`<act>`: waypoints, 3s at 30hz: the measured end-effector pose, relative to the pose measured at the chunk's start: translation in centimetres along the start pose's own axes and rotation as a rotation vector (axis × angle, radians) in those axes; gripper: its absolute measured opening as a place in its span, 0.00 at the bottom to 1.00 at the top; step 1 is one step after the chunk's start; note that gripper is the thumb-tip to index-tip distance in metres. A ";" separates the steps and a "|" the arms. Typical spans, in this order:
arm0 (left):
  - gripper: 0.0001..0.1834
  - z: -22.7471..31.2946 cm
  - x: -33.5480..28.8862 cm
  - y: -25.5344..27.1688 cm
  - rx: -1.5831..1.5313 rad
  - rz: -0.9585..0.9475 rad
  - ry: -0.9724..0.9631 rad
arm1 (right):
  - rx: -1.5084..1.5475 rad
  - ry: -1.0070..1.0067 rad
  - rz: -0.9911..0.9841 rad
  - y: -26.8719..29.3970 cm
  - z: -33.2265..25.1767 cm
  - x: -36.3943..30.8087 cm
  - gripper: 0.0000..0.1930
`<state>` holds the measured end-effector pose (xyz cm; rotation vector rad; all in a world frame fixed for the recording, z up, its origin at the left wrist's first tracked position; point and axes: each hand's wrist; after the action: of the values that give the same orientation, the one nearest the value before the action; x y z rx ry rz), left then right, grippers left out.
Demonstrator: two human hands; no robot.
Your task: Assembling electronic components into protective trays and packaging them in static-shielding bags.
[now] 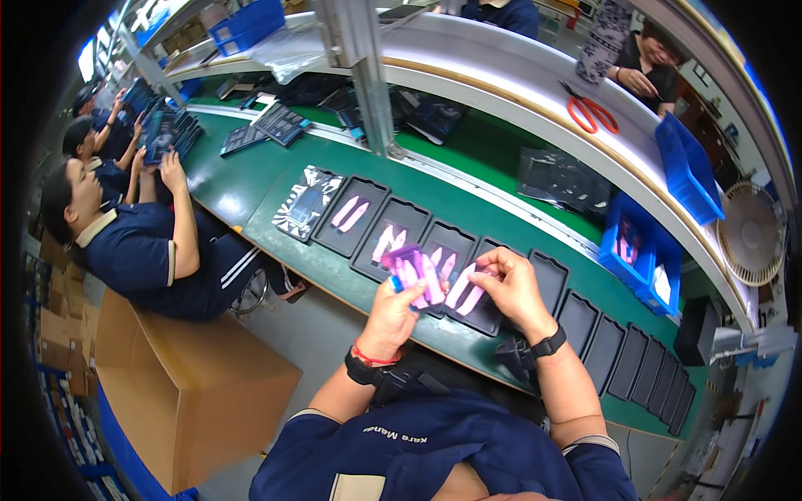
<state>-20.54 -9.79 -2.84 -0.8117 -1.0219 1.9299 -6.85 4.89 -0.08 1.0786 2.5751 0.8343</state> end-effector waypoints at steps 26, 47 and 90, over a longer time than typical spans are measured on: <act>0.14 -11.2 1.6 -8.0 0.199 -0.225 0.419 | 0.109 -0.266 0.518 7.5 5.5 -10.0 0.06; 0.13 -22.0 0.3 -12.6 0.361 -0.311 0.592 | -0.315 -0.366 0.847 12.7 9.0 -18.2 0.13; 0.13 -35.7 -2.2 -19.4 0.389 -0.417 0.687 | -0.247 -0.387 1.034 21.8 16.2 -25.0 0.11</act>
<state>15.97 8.22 -2.45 -0.8589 -0.3421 1.2817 30.01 6.24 -0.75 2.2268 1.4479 0.9457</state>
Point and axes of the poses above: each hand's wrist, its own x-axis towards the middle knuckle, its own y-axis out of the back of the hand, z = x × y, and after that the axes turned 15 degrees about -x, right-handed
